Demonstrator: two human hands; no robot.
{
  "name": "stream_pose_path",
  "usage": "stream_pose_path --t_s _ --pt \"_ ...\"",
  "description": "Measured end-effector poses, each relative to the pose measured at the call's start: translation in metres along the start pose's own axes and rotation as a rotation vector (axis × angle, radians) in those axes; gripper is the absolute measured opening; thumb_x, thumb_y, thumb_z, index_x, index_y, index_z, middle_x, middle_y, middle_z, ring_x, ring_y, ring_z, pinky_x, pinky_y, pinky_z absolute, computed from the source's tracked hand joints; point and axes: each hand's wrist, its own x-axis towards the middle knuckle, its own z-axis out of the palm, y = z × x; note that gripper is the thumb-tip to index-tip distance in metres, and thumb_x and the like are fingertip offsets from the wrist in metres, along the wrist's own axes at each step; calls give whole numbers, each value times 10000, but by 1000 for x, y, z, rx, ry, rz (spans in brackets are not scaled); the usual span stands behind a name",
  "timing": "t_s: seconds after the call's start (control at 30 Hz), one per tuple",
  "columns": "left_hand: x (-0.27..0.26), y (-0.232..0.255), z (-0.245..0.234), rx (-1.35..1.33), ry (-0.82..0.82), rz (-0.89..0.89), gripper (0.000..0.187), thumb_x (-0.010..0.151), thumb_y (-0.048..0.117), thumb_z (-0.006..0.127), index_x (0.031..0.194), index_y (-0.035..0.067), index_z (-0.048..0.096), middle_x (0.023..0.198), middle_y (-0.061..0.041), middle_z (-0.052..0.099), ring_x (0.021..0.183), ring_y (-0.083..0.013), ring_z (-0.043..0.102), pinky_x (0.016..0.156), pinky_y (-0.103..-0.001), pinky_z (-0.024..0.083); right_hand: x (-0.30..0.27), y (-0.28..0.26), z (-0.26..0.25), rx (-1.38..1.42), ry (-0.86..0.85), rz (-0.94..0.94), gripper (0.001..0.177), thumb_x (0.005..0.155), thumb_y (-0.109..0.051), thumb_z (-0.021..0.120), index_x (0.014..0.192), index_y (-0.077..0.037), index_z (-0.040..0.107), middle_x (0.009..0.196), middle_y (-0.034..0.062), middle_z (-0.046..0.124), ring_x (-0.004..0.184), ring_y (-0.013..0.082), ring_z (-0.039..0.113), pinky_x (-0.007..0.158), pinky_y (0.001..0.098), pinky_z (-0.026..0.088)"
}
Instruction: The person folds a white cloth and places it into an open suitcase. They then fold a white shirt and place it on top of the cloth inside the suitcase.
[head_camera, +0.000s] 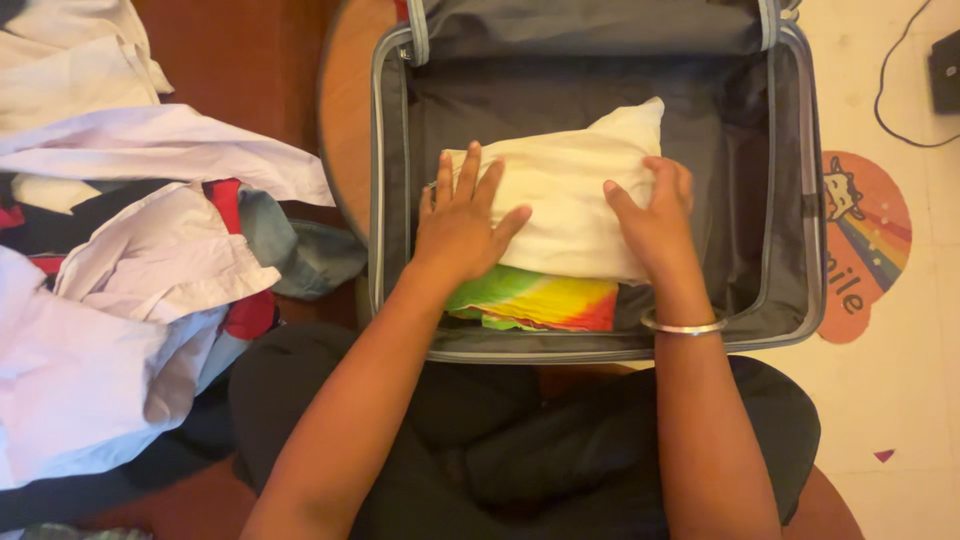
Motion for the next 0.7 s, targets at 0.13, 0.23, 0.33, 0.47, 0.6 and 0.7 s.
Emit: stream_pose_path --t_s 0.13,0.23,0.33,0.47,0.6,0.7 --pt "5 -12 6 -195 166 -206 918 948 609 583 1560 10 252 1603 -294 232 1417 -479 318 1086 -585 346 9 9 -4 120 -67 363 895 851 -366 832 1455 44 314 1353 264 481 1134 352 526 907 439 479" --pt "5 -25 8 -302 226 -280 958 902 593 621 1505 -69 282 1436 -345 462 1286 -488 503 1043 -525 442 10 9 -9 344 -163 618 877 833 -376 754 1465 18 292 1212 177 629 915 245 640 785 414 544" --pt "11 -33 7 -315 263 -273 908 885 591 655 1417 -89 372 1287 -351 600 1188 -496 587 999 -497 472 15 3 -17 421 -214 654 725 898 -372 757 1374 89 462 1160 171 649 882 211 647 771 412 554" --pt "22 -41 9 -400 93 -405 930 884 664 670 1302 -148 488 1155 -354 669 1125 -465 657 973 -467 513 14 -4 -31 628 -265 735 530 917 -302 707 1280 71 612 1169 177 712 983 256 697 841 412 564" --pt "27 -49 4 -495 48 -384 805 829 668 679 1113 -86 686 1097 -320 716 1082 -415 702 936 -443 534 13 -11 -37 865 -346 576 518 932 -228 676 1394 -23 565 1304 141 682 1164 255 672 960 389 555" --pt "24 -48 4 -553 136 -340 763 777 635 714 1062 -71 666 1083 -304 720 1062 -399 712 913 -433 537 10 -10 -43 951 -371 527 577 907 -140 675 1456 -79 505 1355 104 651 1210 225 658 1020 389 542"
